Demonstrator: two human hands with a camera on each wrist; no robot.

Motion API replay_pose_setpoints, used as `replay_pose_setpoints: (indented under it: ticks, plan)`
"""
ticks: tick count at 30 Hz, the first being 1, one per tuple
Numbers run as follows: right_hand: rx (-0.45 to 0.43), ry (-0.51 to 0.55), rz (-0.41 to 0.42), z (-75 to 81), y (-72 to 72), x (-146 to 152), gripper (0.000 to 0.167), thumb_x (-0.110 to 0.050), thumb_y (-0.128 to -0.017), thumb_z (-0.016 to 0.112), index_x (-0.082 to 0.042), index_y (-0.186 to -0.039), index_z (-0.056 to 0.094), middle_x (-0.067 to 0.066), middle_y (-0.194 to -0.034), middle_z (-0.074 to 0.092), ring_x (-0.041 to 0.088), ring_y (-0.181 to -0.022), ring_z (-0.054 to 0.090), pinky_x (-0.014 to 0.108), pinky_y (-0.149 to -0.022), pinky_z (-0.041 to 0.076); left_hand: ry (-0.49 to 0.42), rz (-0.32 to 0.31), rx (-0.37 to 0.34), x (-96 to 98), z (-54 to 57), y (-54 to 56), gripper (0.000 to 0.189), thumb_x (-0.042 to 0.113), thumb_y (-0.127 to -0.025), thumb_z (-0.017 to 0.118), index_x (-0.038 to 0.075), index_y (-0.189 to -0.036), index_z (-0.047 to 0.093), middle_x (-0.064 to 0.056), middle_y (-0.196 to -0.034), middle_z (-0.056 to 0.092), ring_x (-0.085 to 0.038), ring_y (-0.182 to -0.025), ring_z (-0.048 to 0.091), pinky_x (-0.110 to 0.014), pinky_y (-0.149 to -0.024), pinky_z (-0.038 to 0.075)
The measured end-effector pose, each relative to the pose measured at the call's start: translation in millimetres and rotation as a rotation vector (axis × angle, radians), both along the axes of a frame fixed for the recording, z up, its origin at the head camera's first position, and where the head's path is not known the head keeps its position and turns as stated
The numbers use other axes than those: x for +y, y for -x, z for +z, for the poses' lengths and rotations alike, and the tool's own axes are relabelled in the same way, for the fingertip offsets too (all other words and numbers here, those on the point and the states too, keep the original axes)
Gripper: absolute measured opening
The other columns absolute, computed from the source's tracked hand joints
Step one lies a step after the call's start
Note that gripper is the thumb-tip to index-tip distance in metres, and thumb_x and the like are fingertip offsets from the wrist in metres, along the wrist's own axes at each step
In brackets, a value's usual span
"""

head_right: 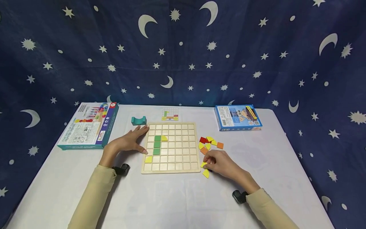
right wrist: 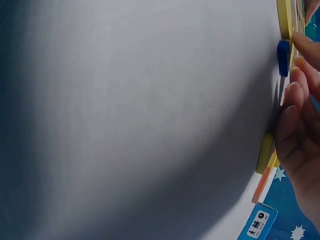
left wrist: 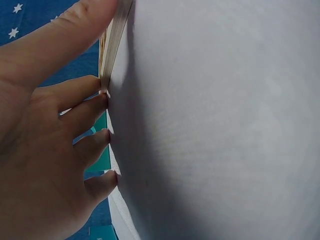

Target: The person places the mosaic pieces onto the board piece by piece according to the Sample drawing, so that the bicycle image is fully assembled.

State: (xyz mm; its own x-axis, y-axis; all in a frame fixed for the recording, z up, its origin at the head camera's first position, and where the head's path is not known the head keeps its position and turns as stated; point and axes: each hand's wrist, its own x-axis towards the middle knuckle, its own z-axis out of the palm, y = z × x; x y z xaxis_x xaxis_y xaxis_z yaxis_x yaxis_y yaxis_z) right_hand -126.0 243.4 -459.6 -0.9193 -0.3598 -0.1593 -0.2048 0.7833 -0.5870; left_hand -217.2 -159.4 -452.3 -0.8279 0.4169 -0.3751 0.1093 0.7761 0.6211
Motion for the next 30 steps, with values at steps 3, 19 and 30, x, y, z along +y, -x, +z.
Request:
replay_pose_setpoints:
  ticks: [3,19,30]
  plan:
    - [0.008,-0.008,0.003,0.5,0.8,0.2,0.021,-0.016,-0.08,0.088,-0.015,-0.097,0.075,-0.008,-0.074,0.055,0.012,-0.073,0.05,0.021,-0.061,0.041,-0.003,0.004,0.002,-0.8,-0.3,0.0,0.117,0.031,-0.074,0.093,0.011,-0.165,0.023,-0.013,-0.173,0.012,-0.037,-0.16,-0.004,-0.063,-0.127,-0.002]
    - [-0.005,0.005,0.003,0.0,0.6,-6.0,0.02,-0.015,-0.081,0.088,-0.017,-0.091,0.071,-0.006,-0.072,0.052,0.013,-0.072,0.05,0.022,-0.06,0.04,-0.004,-0.004,0.001,-1.4,-1.1,0.8,0.117,0.031,-0.074,0.093,0.011,-0.165,0.022,-0.012,-0.173,0.011,-0.037,-0.16,-0.004,-0.065,-0.126,-0.001]
    - [0.023,0.124,0.034,-1.0,2.4,-17.6,0.017,-0.01,-0.085,0.083,-0.018,-0.096,0.074,-0.009,-0.077,0.062,0.01,-0.072,0.057,0.021,-0.065,0.05,-0.008,0.0,-0.001,-1.2,-1.6,0.7,0.116,0.032,-0.074,0.093,0.011,-0.165,0.023,-0.012,-0.173,0.011,-0.038,-0.16,-0.004,-0.066,-0.126,-0.001]
